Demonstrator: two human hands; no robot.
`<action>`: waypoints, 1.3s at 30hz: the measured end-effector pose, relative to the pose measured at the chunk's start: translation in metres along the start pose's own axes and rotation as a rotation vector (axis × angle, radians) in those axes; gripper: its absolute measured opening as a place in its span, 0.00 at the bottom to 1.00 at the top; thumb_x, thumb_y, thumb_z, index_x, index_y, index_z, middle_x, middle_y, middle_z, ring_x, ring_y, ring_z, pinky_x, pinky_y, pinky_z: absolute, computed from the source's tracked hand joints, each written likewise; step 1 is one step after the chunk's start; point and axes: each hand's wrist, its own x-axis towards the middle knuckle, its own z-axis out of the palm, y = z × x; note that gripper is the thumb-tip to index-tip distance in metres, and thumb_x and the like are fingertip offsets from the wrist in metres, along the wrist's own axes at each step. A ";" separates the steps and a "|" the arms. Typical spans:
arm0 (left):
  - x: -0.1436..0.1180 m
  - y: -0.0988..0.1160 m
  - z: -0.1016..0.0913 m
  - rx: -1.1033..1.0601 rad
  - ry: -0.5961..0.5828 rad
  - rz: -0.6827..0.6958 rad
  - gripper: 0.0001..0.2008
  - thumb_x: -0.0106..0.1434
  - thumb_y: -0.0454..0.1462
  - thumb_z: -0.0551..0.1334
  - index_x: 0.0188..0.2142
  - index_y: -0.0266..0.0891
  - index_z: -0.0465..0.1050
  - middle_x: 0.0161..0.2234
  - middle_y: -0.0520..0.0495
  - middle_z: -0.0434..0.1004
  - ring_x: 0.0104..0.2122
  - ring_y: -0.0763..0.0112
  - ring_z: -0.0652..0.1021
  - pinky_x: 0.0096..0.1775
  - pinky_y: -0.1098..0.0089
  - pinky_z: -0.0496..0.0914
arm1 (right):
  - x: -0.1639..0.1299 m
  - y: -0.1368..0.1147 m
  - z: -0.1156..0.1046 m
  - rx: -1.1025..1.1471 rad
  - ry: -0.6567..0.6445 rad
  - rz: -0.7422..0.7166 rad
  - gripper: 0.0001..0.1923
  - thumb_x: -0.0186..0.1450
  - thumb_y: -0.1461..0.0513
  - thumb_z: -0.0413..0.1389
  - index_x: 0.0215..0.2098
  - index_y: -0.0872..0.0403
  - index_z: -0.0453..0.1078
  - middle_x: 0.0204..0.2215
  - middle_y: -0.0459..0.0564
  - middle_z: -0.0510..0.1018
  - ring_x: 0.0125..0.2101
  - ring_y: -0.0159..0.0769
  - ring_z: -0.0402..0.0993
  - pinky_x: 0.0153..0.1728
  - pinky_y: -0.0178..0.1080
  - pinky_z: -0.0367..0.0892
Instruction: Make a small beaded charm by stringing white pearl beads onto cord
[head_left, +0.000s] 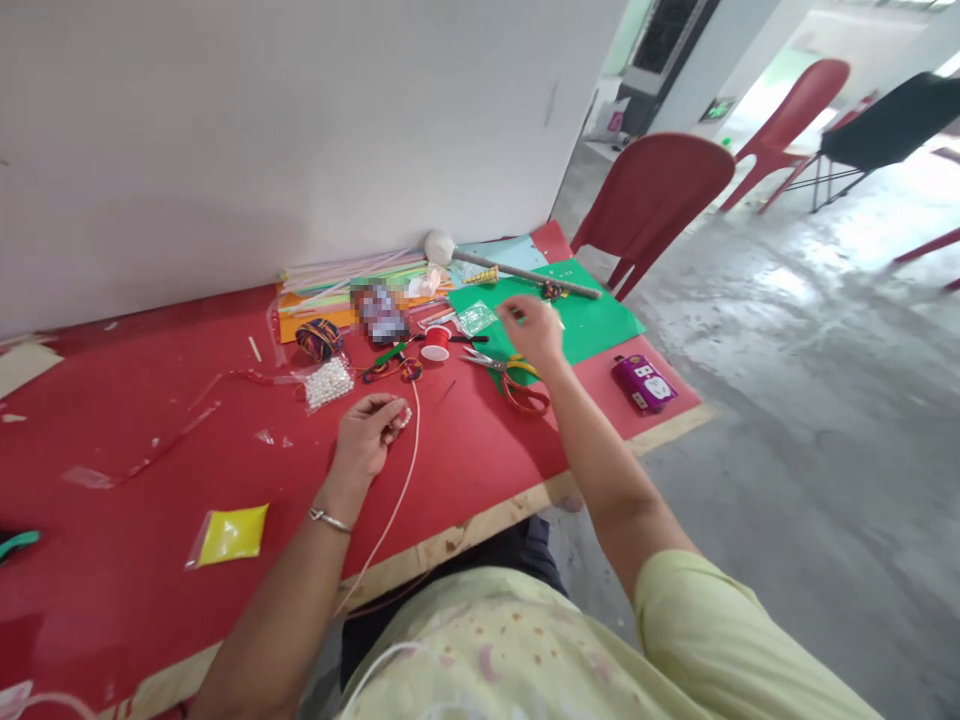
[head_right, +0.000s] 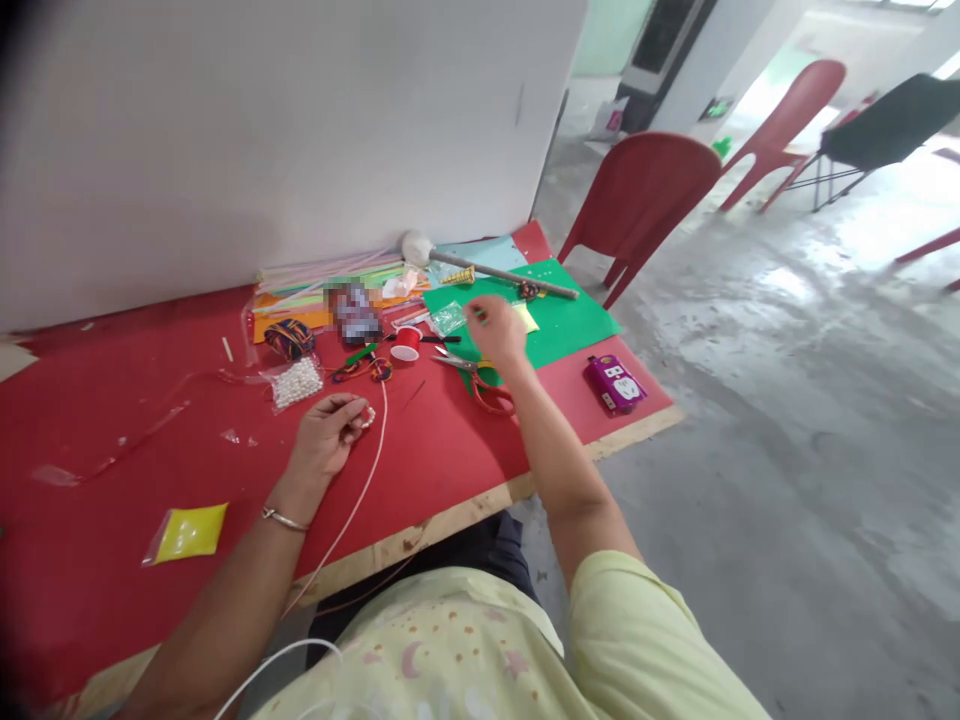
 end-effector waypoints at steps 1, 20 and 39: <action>0.001 0.000 0.000 -0.016 0.000 0.004 0.17 0.43 0.36 0.78 0.29 0.36 0.74 0.19 0.54 0.74 0.18 0.79 0.71 0.17 0.80 0.55 | 0.019 0.020 -0.010 -0.130 0.123 0.125 0.14 0.69 0.56 0.53 0.44 0.53 0.78 0.44 0.54 0.81 0.43 0.42 0.75 0.47 0.42 0.67; 0.007 0.004 -0.002 -0.039 0.089 0.016 0.16 0.43 0.36 0.77 0.29 0.36 0.74 0.18 0.53 0.73 0.17 0.78 0.71 0.16 0.79 0.55 | 0.036 0.052 -0.015 0.492 -0.140 0.109 0.30 0.57 0.51 0.67 0.54 0.53 0.71 0.46 0.53 0.81 0.36 0.37 0.77 0.36 0.40 0.74; 0.008 0.006 -0.011 0.090 0.154 0.033 0.19 0.42 0.39 0.77 0.32 0.35 0.74 0.20 0.49 0.77 0.17 0.75 0.74 0.15 0.78 0.55 | -0.111 -0.062 0.078 0.824 -0.542 -0.276 0.15 0.65 0.54 0.64 0.47 0.51 0.75 0.43 0.52 0.77 0.44 0.39 0.75 0.46 0.42 0.74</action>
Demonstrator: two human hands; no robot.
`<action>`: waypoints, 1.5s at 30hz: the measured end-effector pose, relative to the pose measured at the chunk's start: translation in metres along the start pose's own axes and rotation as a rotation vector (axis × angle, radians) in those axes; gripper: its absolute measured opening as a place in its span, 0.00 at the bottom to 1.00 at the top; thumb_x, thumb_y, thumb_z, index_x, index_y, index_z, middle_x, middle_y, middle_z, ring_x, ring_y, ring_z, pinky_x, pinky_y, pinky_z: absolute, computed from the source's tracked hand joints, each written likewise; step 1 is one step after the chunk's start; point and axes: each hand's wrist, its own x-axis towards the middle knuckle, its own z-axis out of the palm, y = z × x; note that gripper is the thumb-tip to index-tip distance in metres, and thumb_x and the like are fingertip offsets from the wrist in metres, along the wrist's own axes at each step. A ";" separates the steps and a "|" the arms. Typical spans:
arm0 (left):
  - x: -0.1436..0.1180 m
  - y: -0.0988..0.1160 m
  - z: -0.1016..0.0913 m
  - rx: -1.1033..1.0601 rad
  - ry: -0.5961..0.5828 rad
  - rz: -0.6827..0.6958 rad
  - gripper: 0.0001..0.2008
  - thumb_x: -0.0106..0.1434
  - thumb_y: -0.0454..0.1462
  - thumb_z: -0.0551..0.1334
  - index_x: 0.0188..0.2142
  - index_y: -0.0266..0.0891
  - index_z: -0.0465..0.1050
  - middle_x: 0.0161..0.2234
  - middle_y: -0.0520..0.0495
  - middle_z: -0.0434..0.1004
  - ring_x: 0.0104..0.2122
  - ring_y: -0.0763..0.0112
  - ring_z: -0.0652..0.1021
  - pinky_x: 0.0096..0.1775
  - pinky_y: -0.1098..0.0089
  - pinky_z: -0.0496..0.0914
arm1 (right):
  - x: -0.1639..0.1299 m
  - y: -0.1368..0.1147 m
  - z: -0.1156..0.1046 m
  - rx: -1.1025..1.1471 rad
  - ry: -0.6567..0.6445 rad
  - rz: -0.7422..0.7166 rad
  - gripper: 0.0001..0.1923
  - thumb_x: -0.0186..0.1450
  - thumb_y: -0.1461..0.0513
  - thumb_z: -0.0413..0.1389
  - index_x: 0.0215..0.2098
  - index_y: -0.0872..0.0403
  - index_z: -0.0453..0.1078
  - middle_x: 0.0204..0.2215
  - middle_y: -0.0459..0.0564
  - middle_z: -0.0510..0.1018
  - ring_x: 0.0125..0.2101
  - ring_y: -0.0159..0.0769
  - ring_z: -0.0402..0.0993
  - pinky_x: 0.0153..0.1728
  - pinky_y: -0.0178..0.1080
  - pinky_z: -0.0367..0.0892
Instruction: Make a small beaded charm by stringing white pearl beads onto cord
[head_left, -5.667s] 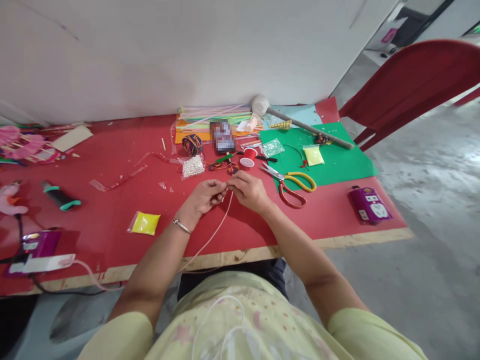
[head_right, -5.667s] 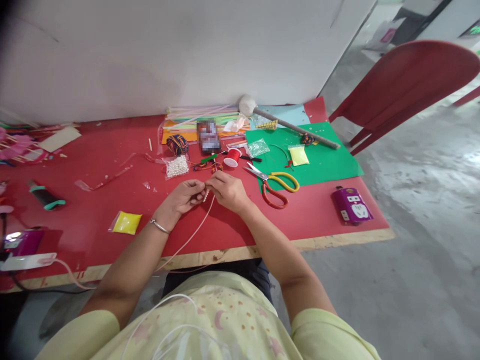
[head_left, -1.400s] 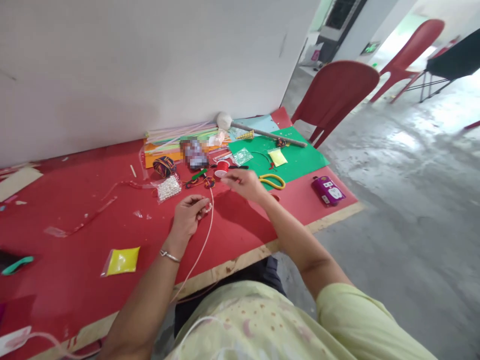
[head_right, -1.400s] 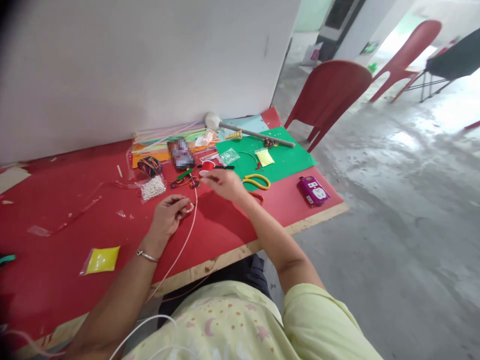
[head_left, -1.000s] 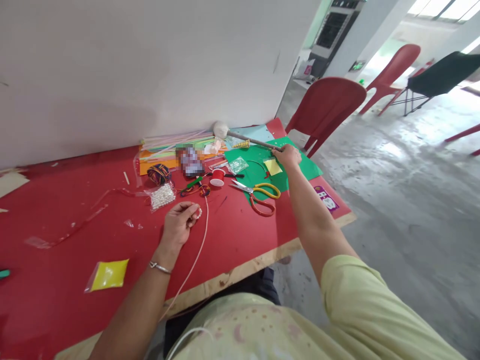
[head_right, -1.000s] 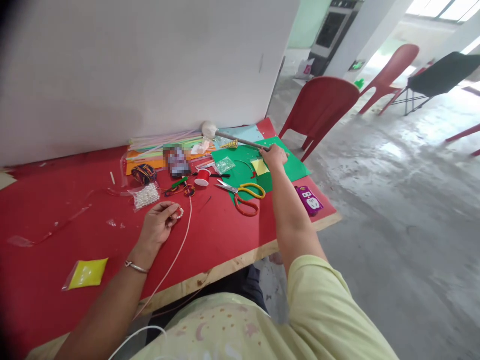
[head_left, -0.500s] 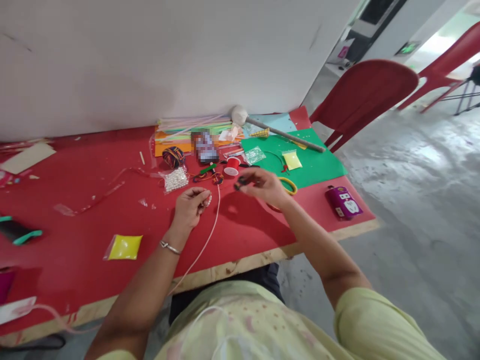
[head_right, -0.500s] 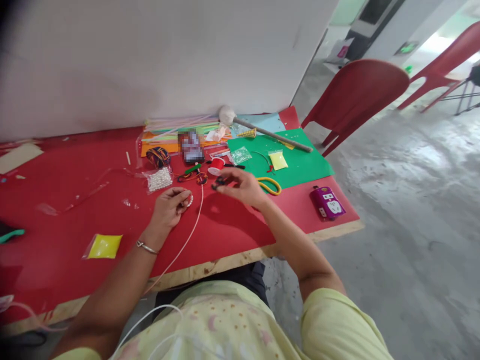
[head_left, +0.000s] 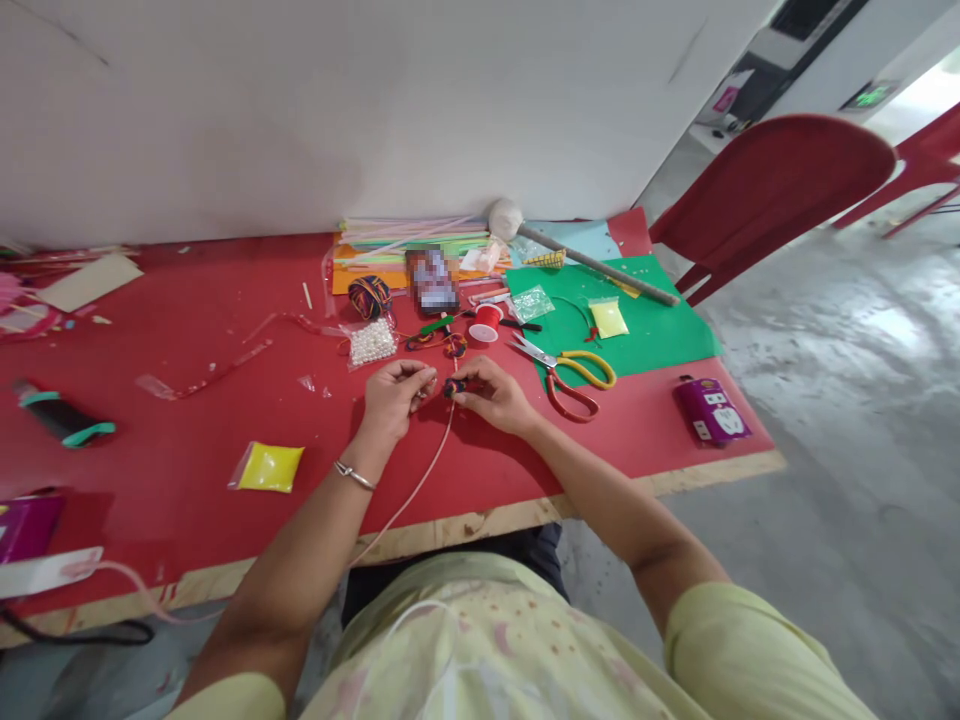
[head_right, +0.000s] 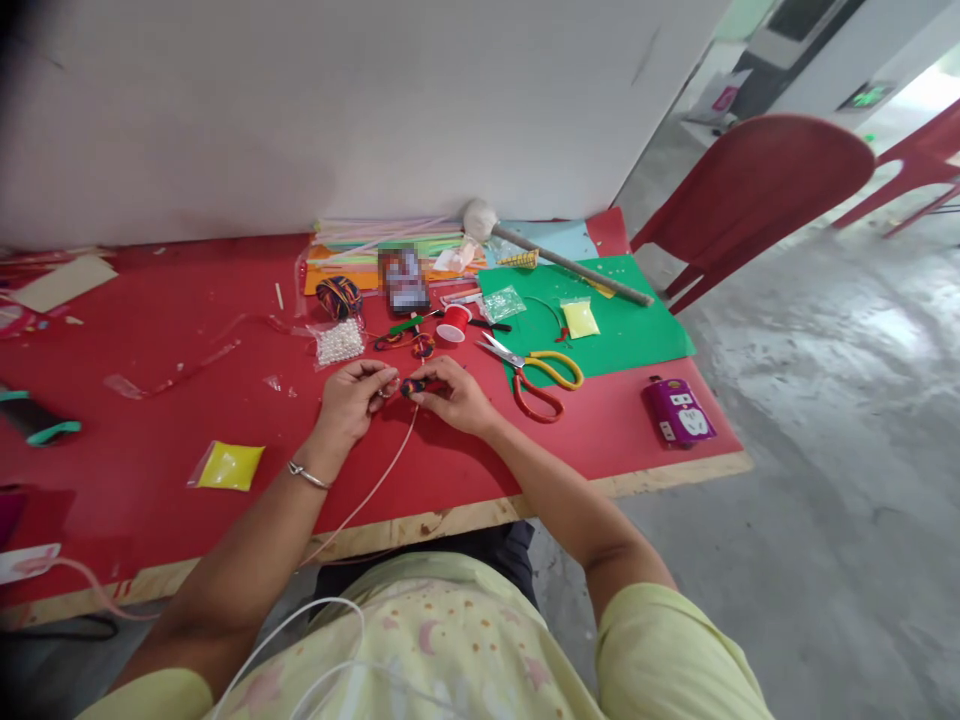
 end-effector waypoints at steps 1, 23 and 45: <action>0.000 -0.001 0.000 0.008 0.003 0.008 0.19 0.43 0.40 0.77 0.32 0.35 0.75 0.20 0.49 0.77 0.17 0.74 0.74 0.15 0.78 0.56 | 0.000 -0.001 0.001 -0.053 0.001 -0.038 0.14 0.64 0.54 0.65 0.45 0.51 0.75 0.41 0.52 0.77 0.43 0.39 0.75 0.46 0.43 0.74; 0.004 -0.004 -0.005 0.056 -0.013 0.105 0.14 0.49 0.40 0.75 0.32 0.36 0.77 0.23 0.48 0.79 0.18 0.77 0.72 0.17 0.77 0.58 | -0.004 0.000 0.006 -0.155 -0.108 -0.194 0.06 0.67 0.60 0.61 0.42 0.50 0.72 0.43 0.54 0.76 0.46 0.41 0.75 0.48 0.45 0.74; 0.004 0.007 -0.007 -0.011 -0.077 0.010 0.16 0.45 0.38 0.76 0.31 0.35 0.75 0.20 0.50 0.76 0.16 0.78 0.71 0.16 0.78 0.54 | -0.002 -0.008 0.006 -0.204 -0.043 -0.065 0.13 0.71 0.52 0.56 0.42 0.51 0.77 0.37 0.52 0.81 0.37 0.37 0.76 0.41 0.40 0.71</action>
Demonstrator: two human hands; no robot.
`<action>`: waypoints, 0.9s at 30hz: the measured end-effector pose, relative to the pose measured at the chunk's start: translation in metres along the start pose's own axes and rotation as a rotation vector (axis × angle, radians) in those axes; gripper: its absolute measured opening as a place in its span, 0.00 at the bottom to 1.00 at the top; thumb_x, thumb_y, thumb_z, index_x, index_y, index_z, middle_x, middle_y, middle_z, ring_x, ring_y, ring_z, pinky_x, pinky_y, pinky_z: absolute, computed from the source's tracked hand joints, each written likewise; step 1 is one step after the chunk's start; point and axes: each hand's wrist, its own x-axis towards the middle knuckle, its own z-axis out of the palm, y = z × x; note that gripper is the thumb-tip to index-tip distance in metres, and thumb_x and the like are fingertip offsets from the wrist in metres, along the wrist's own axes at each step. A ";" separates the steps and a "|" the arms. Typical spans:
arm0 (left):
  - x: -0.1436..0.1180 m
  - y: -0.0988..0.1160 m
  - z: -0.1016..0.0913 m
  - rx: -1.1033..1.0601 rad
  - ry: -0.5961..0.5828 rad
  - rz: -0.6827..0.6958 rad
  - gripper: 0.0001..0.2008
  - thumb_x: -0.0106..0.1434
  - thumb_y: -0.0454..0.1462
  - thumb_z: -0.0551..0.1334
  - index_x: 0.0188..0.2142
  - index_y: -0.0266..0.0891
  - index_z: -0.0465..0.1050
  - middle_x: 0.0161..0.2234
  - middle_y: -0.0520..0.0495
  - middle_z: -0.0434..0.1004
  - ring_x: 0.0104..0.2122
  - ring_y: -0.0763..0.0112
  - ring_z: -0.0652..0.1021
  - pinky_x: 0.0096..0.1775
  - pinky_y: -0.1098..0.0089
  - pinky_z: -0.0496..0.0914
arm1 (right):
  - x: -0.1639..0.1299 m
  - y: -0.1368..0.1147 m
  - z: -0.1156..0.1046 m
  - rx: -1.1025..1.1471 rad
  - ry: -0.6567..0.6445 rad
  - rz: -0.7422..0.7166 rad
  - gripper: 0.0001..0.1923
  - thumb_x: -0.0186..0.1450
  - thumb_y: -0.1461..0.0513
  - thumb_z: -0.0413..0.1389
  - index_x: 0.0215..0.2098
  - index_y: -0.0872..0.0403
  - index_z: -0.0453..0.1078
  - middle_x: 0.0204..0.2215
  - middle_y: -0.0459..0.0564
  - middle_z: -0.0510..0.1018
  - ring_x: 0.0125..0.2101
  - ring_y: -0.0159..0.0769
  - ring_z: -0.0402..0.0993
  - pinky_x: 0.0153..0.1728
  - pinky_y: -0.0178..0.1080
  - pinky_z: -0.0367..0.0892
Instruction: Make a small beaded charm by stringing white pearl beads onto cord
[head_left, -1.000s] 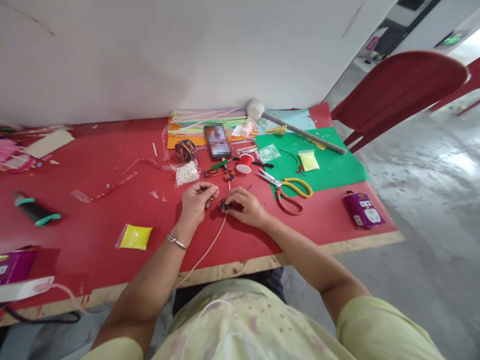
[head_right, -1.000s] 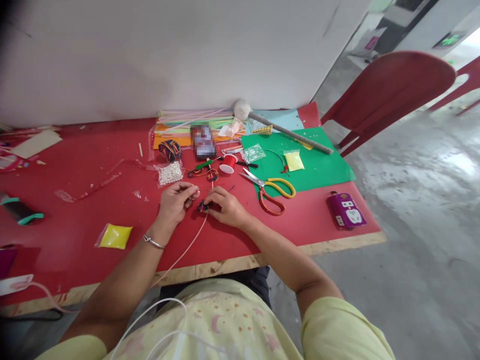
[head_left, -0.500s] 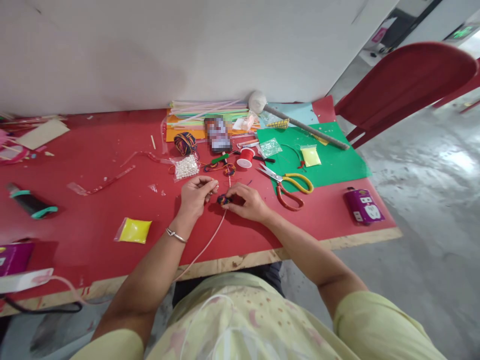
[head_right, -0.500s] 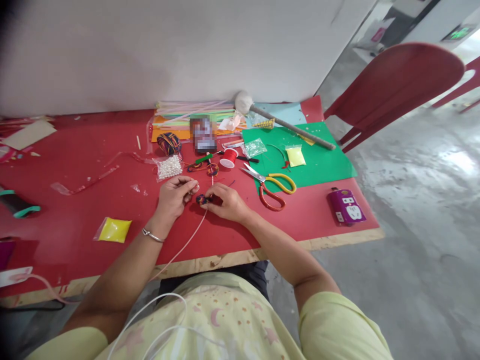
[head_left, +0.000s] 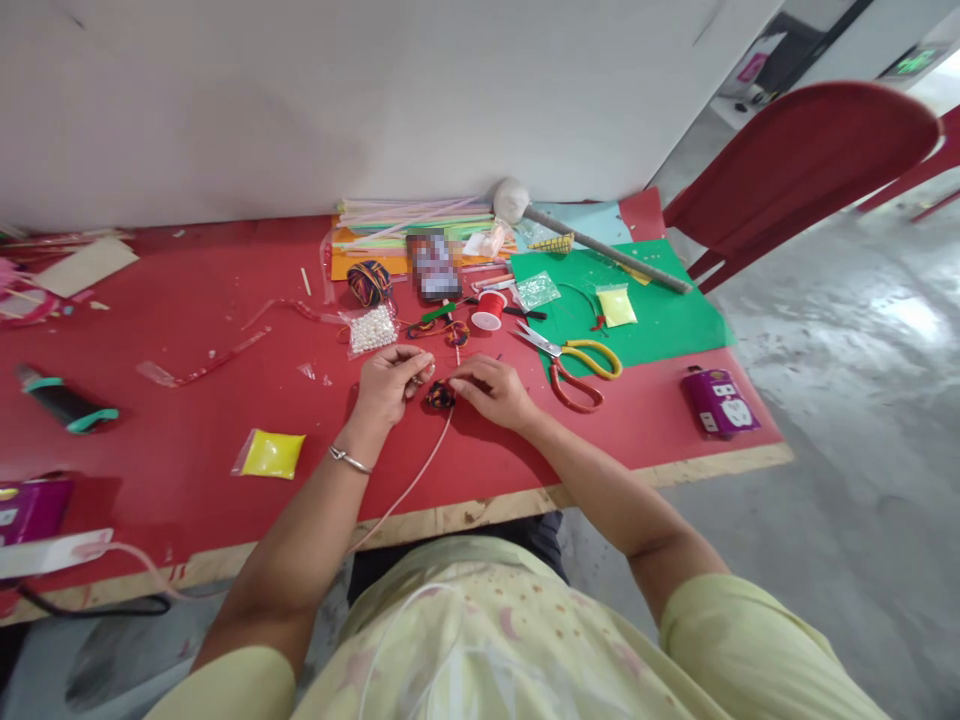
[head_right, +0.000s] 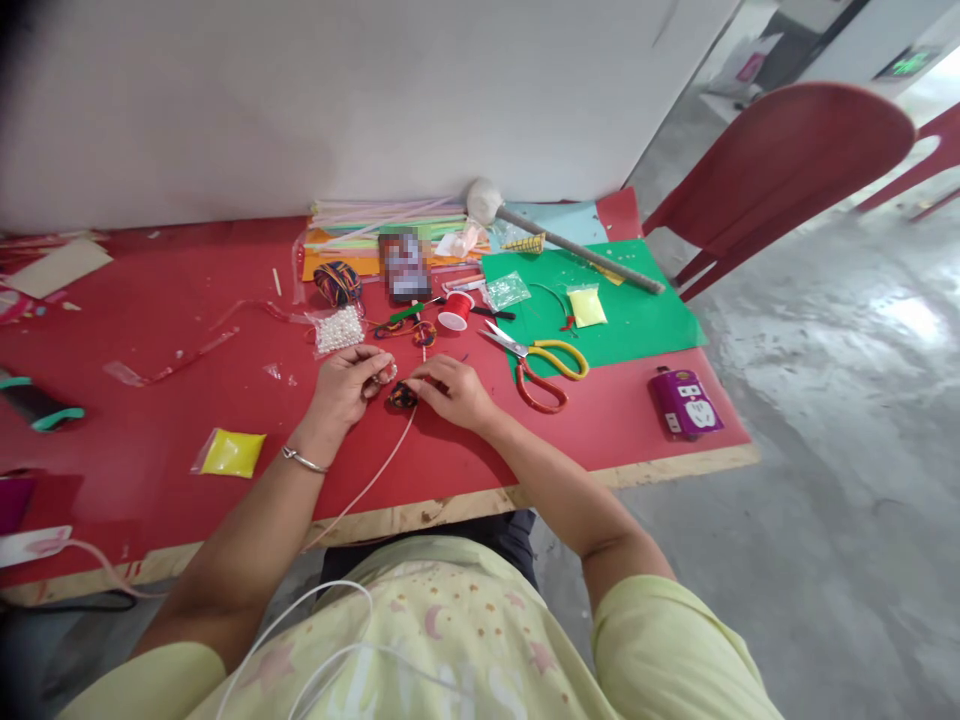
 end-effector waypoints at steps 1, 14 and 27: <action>0.000 0.000 0.000 -0.004 -0.001 0.003 0.16 0.45 0.38 0.76 0.31 0.35 0.75 0.20 0.50 0.76 0.17 0.78 0.71 0.16 0.78 0.53 | 0.000 0.000 0.000 -0.004 0.050 0.026 0.13 0.71 0.52 0.56 0.41 0.51 0.77 0.37 0.52 0.81 0.37 0.37 0.76 0.40 0.40 0.71; 0.001 0.001 -0.003 0.081 0.010 0.047 0.15 0.47 0.40 0.76 0.31 0.36 0.77 0.19 0.50 0.76 0.16 0.77 0.70 0.16 0.76 0.55 | 0.041 -0.002 0.028 0.524 0.192 0.419 0.20 0.60 0.46 0.66 0.35 0.55 0.78 0.24 0.44 0.74 0.25 0.28 0.66 0.26 0.33 0.61; 0.003 0.001 0.000 -0.004 0.041 0.045 0.16 0.45 0.40 0.76 0.31 0.36 0.77 0.21 0.50 0.77 0.18 0.77 0.72 0.17 0.78 0.56 | 0.037 -0.006 0.028 0.586 0.285 0.526 0.23 0.60 0.42 0.63 0.32 0.54 0.73 0.17 0.39 0.65 0.16 0.24 0.56 0.17 0.32 0.51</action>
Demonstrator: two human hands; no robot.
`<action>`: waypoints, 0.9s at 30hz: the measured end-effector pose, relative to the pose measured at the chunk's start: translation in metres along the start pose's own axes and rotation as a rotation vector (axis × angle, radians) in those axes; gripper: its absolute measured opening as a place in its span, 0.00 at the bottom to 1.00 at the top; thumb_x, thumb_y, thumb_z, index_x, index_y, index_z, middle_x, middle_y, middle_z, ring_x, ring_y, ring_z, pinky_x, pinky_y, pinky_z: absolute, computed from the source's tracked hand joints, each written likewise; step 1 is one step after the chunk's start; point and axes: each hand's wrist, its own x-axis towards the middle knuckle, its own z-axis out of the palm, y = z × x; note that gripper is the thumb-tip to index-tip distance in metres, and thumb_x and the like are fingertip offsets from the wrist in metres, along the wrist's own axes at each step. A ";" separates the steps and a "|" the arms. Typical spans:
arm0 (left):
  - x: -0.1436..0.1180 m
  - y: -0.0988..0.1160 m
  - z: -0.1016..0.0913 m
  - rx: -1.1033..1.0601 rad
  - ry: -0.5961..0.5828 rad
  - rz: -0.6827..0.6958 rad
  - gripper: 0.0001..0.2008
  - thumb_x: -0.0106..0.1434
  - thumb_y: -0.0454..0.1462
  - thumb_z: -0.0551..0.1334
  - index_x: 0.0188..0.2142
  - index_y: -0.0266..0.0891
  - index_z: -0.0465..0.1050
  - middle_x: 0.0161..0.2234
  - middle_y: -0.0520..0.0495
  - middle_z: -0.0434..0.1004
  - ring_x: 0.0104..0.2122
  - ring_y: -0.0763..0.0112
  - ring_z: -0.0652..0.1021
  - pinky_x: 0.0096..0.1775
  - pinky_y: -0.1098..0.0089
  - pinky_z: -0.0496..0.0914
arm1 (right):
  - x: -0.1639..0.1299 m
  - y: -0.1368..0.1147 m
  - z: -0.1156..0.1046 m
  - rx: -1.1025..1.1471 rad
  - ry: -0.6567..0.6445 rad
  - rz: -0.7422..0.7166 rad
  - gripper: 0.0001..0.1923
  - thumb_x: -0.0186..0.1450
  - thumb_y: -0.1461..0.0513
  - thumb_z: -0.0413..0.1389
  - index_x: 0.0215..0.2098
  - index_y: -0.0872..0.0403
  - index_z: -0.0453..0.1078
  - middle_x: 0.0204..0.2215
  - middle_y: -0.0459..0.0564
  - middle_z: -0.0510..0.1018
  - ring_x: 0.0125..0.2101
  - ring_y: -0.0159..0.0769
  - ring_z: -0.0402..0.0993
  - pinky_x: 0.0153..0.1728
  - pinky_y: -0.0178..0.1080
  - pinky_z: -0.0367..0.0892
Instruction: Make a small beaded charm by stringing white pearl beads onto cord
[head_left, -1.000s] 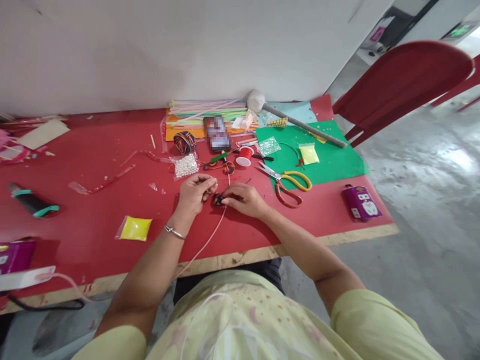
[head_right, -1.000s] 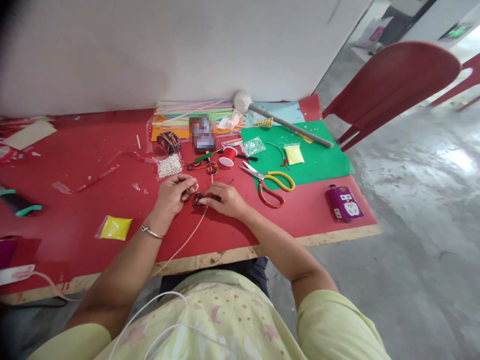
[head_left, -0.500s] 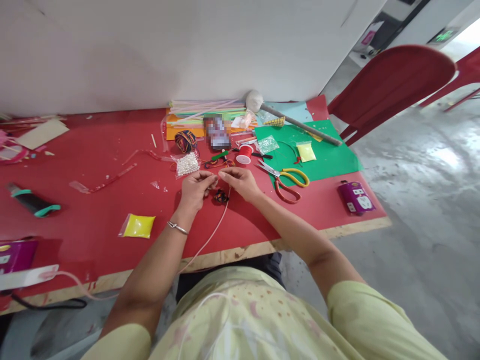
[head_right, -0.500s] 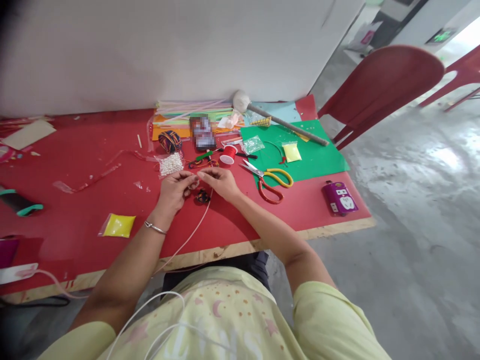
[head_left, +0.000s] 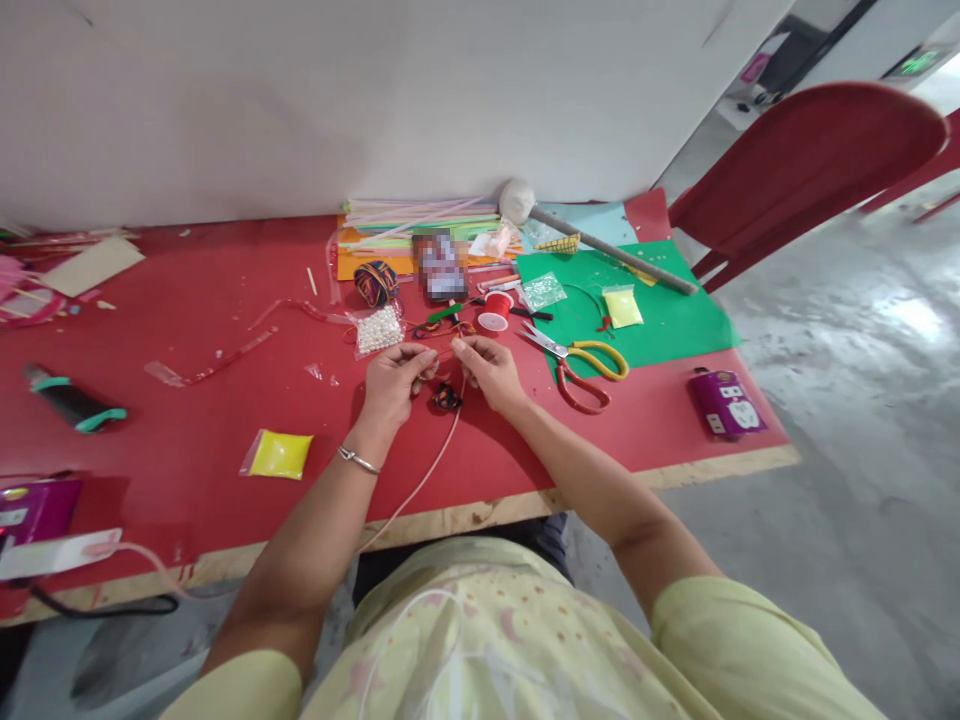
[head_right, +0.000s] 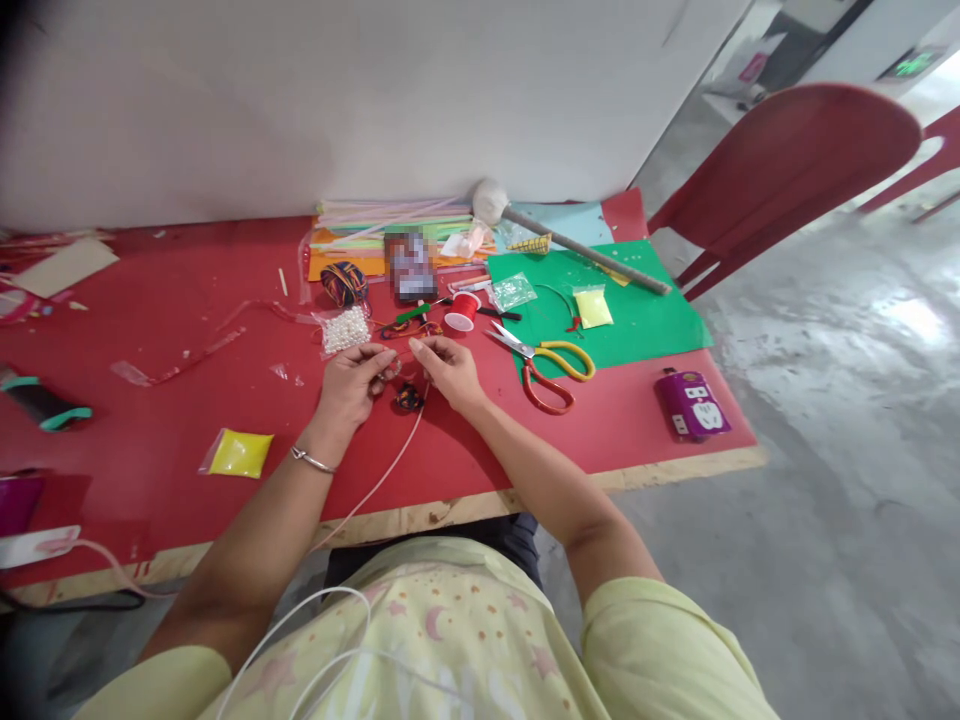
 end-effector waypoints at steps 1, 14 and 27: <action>0.000 0.000 0.000 -0.016 0.013 0.003 0.16 0.45 0.40 0.76 0.31 0.36 0.76 0.21 0.51 0.76 0.18 0.77 0.73 0.17 0.78 0.56 | 0.000 0.001 0.000 0.007 0.034 0.000 0.23 0.60 0.42 0.63 0.31 0.53 0.72 0.17 0.39 0.65 0.16 0.24 0.56 0.17 0.32 0.50; -0.002 0.002 0.003 -0.143 -0.030 -0.108 0.17 0.42 0.37 0.78 0.30 0.36 0.75 0.21 0.51 0.77 0.22 0.76 0.76 0.18 0.79 0.59 | 0.007 0.014 -0.008 -0.453 -0.120 -0.343 0.18 0.61 0.65 0.56 0.49 0.56 0.77 0.40 0.51 0.80 0.38 0.34 0.75 0.39 0.35 0.69; 0.006 0.005 -0.007 -0.174 -0.119 -0.194 0.14 0.45 0.33 0.76 0.30 0.35 0.76 0.24 0.50 0.78 0.22 0.79 0.75 0.15 0.82 0.54 | 0.010 0.021 -0.003 -0.676 -0.188 -0.532 0.10 0.61 0.65 0.63 0.41 0.57 0.79 0.33 0.49 0.76 0.33 0.33 0.72 0.38 0.34 0.68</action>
